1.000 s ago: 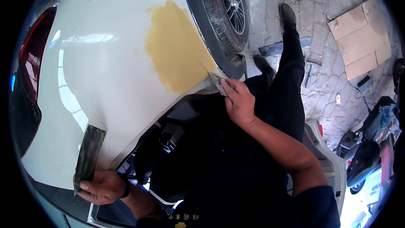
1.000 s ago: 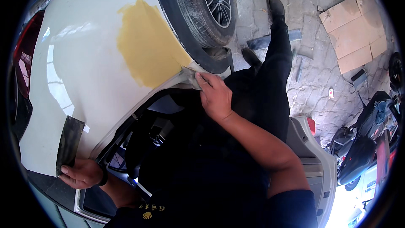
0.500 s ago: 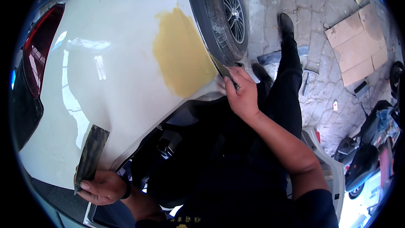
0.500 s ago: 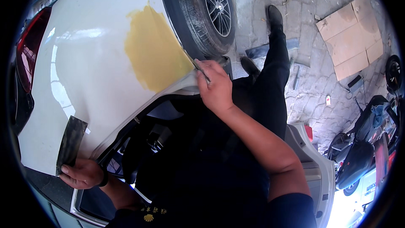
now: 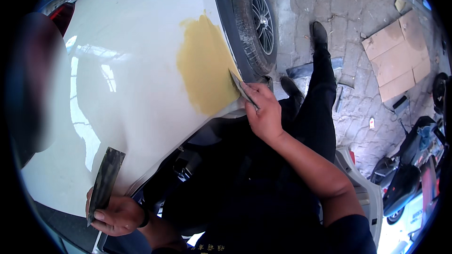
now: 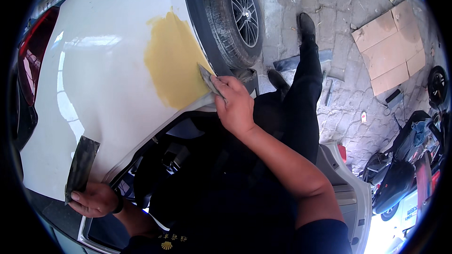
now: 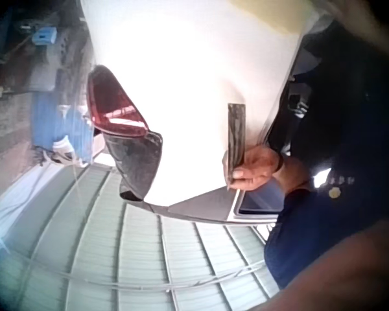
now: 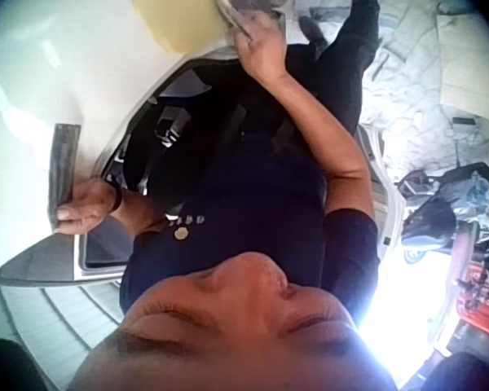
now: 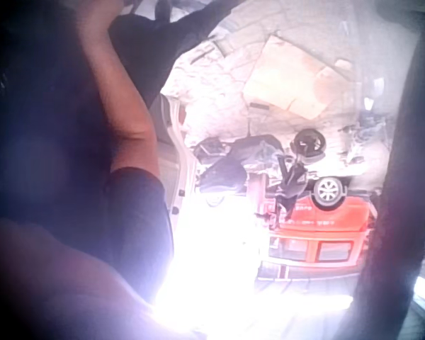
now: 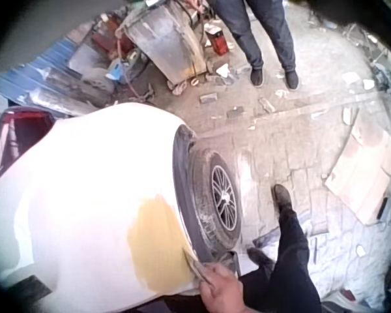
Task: The person applies yellow body filler to the side door and rear quarter panel of a white car using a metal spreader. They repeatedly scoop filler from a larger putty knife and smooth it onto the vehicle's surface to fill imperfections.
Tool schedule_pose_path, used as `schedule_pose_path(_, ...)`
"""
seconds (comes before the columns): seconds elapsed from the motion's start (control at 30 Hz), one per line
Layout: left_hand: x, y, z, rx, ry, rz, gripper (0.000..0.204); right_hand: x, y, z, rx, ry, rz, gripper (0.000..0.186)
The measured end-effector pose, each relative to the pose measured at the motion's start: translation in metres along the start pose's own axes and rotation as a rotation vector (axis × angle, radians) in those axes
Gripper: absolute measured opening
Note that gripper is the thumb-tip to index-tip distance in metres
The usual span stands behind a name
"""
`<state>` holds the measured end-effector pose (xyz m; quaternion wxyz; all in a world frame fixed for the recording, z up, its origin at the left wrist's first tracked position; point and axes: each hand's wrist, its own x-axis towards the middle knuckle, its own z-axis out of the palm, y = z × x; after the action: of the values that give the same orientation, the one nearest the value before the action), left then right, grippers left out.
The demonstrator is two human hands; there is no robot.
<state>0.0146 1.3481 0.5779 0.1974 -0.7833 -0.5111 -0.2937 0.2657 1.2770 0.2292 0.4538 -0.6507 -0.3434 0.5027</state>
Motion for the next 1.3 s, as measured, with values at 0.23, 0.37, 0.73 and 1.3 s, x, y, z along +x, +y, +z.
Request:
schedule_pose_path(0.23,0.004,-0.002,0.001,-0.030,0.080,-0.056,0.031,-0.046,0.027,-0.010,-0.029,-0.034,-0.065,0.050)
schedule_pose_path(0.37,-0.006,0.064,0.020,-0.646,-0.359,-0.337,0.027,-0.052,0.010,-0.058,0.168,0.010,-0.019,0.040)
schedule_pose_path(0.73,-0.076,0.145,0.076,-0.929,-0.611,-0.989,0.028,0.004,-0.036,-0.128,0.367,-0.713,-0.125,0.025)
schedule_pose_path(1.3,-0.088,0.148,0.061,-0.905,-0.679,-0.968,0.029,0.177,-0.064,-0.036,0.098,-0.002,-0.241,0.023)
